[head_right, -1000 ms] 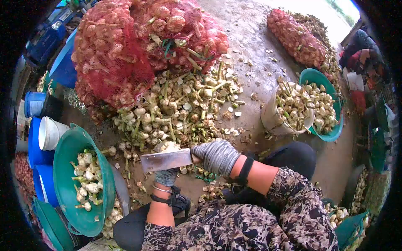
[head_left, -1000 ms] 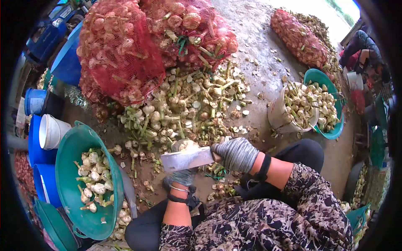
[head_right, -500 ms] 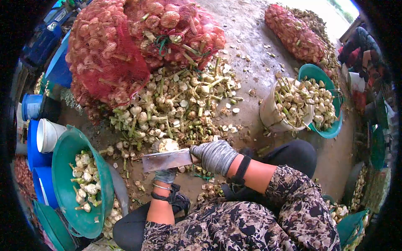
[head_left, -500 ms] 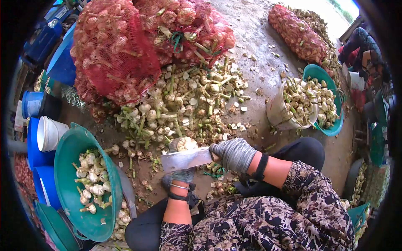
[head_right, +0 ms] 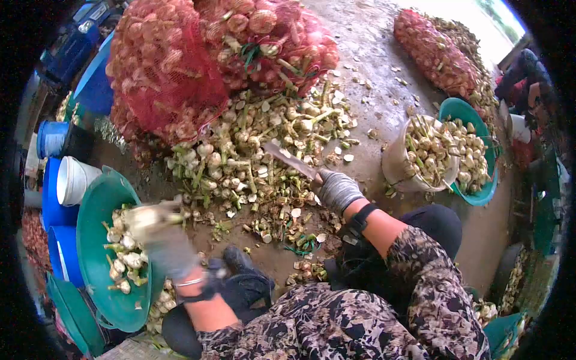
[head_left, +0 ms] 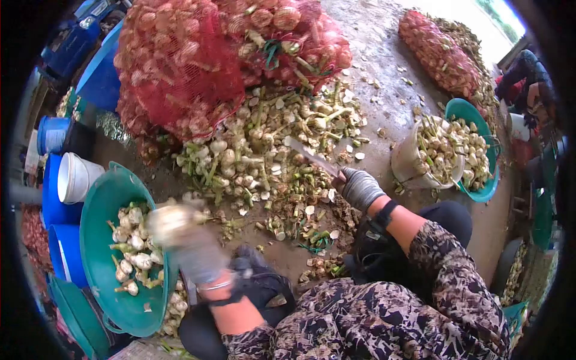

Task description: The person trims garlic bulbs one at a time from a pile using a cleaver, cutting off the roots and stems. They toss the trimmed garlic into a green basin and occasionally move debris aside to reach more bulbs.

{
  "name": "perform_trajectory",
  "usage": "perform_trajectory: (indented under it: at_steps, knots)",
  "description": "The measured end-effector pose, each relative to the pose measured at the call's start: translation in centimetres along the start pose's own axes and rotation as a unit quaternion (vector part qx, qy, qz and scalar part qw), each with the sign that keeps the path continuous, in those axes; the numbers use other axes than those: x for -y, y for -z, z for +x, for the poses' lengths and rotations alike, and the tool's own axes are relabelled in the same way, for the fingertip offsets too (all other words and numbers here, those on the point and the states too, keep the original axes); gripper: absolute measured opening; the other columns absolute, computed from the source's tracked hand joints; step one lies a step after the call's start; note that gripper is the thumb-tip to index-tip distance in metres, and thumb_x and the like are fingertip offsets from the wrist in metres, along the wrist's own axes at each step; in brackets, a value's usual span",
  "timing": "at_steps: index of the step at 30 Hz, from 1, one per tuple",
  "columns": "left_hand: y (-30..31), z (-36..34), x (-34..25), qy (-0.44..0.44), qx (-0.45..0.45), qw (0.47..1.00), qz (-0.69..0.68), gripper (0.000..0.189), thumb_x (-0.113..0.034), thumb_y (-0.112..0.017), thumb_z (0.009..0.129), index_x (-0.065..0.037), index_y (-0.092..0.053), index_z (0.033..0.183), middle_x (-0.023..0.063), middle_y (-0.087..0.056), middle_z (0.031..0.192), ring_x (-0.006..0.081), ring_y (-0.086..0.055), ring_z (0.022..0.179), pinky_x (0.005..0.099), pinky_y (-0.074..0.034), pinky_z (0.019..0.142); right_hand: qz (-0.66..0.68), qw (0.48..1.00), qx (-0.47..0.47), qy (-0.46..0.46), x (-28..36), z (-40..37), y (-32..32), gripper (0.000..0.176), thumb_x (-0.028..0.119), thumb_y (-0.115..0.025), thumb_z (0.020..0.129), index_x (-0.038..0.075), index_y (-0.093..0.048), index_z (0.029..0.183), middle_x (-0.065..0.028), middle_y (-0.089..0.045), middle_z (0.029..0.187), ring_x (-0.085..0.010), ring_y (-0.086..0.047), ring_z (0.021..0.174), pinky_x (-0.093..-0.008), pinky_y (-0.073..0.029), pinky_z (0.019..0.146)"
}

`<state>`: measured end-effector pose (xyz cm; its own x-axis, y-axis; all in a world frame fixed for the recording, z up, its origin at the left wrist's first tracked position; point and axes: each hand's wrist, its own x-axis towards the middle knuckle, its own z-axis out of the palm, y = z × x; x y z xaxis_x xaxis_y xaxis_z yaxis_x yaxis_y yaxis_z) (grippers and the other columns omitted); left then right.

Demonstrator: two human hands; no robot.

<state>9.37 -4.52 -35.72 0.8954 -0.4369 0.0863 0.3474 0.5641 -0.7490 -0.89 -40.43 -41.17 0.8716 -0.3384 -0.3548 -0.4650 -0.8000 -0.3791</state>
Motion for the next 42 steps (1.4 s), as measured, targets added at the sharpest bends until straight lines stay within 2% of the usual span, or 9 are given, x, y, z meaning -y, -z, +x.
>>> perform_trajectory:
  at_steps: [2, 11, 17, 24, 29, 35, 39, 40, 42]
  knots:
    - [-7.2, 0.1, 3.2, -0.208, 0.233, 0.645, 0.697, 0.047, -0.032, -0.052, 0.094, 0.001, -0.046, 0.127, 0.0194, -0.054, 0.121, 0.0352, -0.053, 0.112, 0.0474, -0.032, 0.111, 0.182, 0.983, -0.027, 0.023, 2.5, -1.5, 1.3, 0.026, 0.029, -0.062, 0.084, 0.006, -0.063, 0.095, -0.0213, -0.066, 0.086, -0.0373, -0.065, 0.081, -0.0441, -0.05, 0.071]
    - [7.1, 6.2, -4.7, -0.279, -0.321, 0.474, 0.771, 0.021, -0.016, -0.071, 0.084, -0.012, -0.06, 0.102, -0.0002, -0.061, 0.088, 0.0153, -0.059, 0.075, 0.0307, -0.051, 0.062, 0.448, 0.893, 0.039, -0.015, 5.2, -6.7, 8.3, 0.023, 0.028, -0.067, 0.088, 0.008, -0.062, 0.099, 0.0037, -0.054, 0.07, -0.0089, -0.052, 0.063, -0.0274, -0.044, 0.055]
    - [19.0, 7.8, -19.2, -0.127, -0.216, 0.345, 0.904, 0.046, -0.015, -0.069, 0.085, -0.005, -0.055, 0.128, 0.009, -0.065, 0.114, 0.0192, -0.061, 0.095, 0.0309, -0.049, 0.085, 0.604, 0.78, 0.037, -0.16, 5.6, -5.8, 8.4, 0.029, 0.033, -0.07, 0.087, 0.008, -0.062, 0.099, 0.0053, -0.053, 0.068, -0.0055, -0.047, 0.06, -0.0225, -0.037, 0.051]
    - [20.3, 11.8, -18.7, 0.069, -0.269, -0.396, 0.875, 0.055, -0.042, -0.072, 0.077, -0.017, -0.061, 0.124, 0.0199, -0.065, 0.114, 0.0362, -0.059, 0.109, 0.0444, -0.048, 0.091, 0.596, 0.776, 0.039, -0.202, 5.0, -3.8, 8.4, 0.028, 0.032, -0.068, 0.089, 0.007, -0.063, 0.1, 0.0039, -0.053, 0.065, -0.0064, -0.047, 0.054, -0.0241, -0.038, 0.048]
    - [20.0, 10.5, -18.7, -0.036, -0.177, -0.15, 0.972, 0.04, -0.023, -0.076, 0.077, -0.007, -0.062, 0.11, 0.0149, -0.066, 0.101, 0.0299, -0.062, 0.095, 0.0414, -0.049, 0.082, 0.561, 0.806, 0.035, -0.187, 3.9, -3.1, 8.3, 0.028, 0.032, -0.067, 0.089, 0.005, -0.064, 0.098, 0.0028, -0.055, 0.067, -0.0067, -0.05, 0.059, -0.026, -0.042, 0.053]
    - [17.3, 7.6, -5.2, 0.041, -0.265, 0.786, 0.558, 0.047, -0.042, -0.066, 0.086, -0.009, -0.057, 0.118, 0.0131, -0.062, 0.118, 0.0311, -0.06, 0.103, 0.0495, -0.048, 0.092, 0.524, 0.837, 0.039, -0.155, 3.5, -3.4, 8.1, 0.033, 0.036, -0.067, 0.089, 0.004, -0.065, 0.097, -0.0009, -0.058, 0.07, -0.0094, -0.052, 0.065, -0.0305, -0.045, 0.059]
    - [20.8, 6.9, -5.7, 0.022, -0.327, 0.748, 0.578, 0.049, -0.049, -0.064, 0.084, -0.009, -0.06, 0.111, 0.0118, -0.063, 0.116, 0.0325, -0.06, 0.104, 0.0454, -0.048, 0.092, 0.423, 0.9, 0.054, -0.095, 3.2, -4.0, 8.5, 0.037, 0.037, -0.063, 0.09, 0.005, -0.063, 0.109, -0.0132, -0.061, 0.079, -0.0265, -0.06, 0.072, -0.039, -0.048, 0.063]
    - [21.8, 5.7, -6.1, -0.011, -0.313, 0.519, 0.795, 0.043, -0.045, -0.064, 0.084, -0.009, -0.062, 0.108, 0.0116, -0.066, 0.11, 0.0325, -0.062, 0.1, 0.0433, -0.05, 0.087, 0.239, 0.964, -0.067, 0.099, 1.7, -3.8, 6.4, 0.033, 0.033, -0.065, 0.09, 0.005, -0.061, 0.106, -0.0096, -0.062, 0.081, -0.0205, -0.06, 0.073, -0.0356, -0.048, 0.061]
    - [22.0, 7.7, 0.0, 0.119, -0.276, 0.646, 0.701, 0.048, -0.041, -0.066, 0.084, -0.009, -0.058, 0.118, 0.0122, -0.064, 0.114, 0.0326, -0.062, 0.102, 0.0459, -0.05, 0.089, 0.238, 0.946, -0.12, 0.182, 1.2, -5.3, 5.2, 0.031, 0.029, -0.067, 0.089, 0.004, -0.06, 0.106, -0.0085, -0.063, 0.084, -0.0188, -0.062, 0.077, -0.0338, -0.049, 0.063]
